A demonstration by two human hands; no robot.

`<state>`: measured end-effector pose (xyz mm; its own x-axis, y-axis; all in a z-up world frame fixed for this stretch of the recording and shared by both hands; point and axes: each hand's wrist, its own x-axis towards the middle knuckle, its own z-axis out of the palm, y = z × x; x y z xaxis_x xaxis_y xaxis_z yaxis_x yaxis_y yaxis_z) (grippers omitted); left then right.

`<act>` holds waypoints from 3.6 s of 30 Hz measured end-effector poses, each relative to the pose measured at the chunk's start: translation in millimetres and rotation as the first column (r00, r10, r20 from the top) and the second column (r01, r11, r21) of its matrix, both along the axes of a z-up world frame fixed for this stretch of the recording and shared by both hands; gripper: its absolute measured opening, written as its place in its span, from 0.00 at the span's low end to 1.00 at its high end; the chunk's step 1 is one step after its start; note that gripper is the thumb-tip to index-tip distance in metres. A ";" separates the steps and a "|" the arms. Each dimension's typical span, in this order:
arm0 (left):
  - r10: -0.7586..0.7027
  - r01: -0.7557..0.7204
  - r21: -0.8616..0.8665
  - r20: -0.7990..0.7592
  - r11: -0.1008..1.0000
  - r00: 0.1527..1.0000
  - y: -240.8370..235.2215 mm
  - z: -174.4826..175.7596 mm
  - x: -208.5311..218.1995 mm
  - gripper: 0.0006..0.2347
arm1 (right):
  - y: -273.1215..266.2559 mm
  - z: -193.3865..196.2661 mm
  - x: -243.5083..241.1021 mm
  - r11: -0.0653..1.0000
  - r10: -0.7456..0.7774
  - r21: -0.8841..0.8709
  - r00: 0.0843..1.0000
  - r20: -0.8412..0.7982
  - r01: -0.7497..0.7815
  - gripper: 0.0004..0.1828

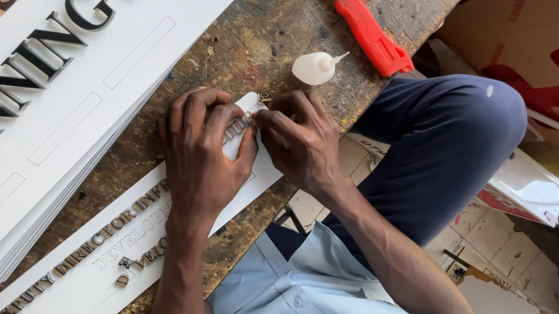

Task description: Applying adhesive to small acrylic letters and precisely mounting them onto a plastic sign board at a workbench.

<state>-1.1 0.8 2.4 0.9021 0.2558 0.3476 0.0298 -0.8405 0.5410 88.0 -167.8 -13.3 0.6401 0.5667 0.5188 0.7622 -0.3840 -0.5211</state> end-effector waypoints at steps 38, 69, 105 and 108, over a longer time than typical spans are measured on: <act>-0.092 0.155 -0.236 0.260 0.959 0.961 30.7 4.8 -20.8 0.04 | -21.7 18.0 -8.9 0.949 0.085 0.313 0.935 -0.343 0.028 0.09; 0.032 -0.052 0.155 0.126 0.987 0.991 -8.6 -24.4 -2.8 0.06 | -17.3 -3.5 -10.7 0.999 0.037 -0.008 0.999 0.019 -0.037 0.15; 0.036 -0.039 0.035 0.076 0.999 0.996 -6.3 -17.3 -1.8 0.06 | -14.9 -2.1 -9.6 0.998 0.051 -0.035 0.997 -0.050 -0.053 0.21; 0.035 -0.037 0.035 0.070 0.999 0.997 -6.2 -18.8 -2.9 0.07 | -13.7 -1.4 -9.9 0.999 0.027 -0.034 0.999 -0.027 -0.028 0.18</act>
<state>-4.0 -5.3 -16.4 0.8660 0.2737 0.4184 0.0239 -0.8585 0.5122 78.0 -181.6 -14.6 0.6374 0.6013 0.4817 0.7587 -0.3811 -0.5283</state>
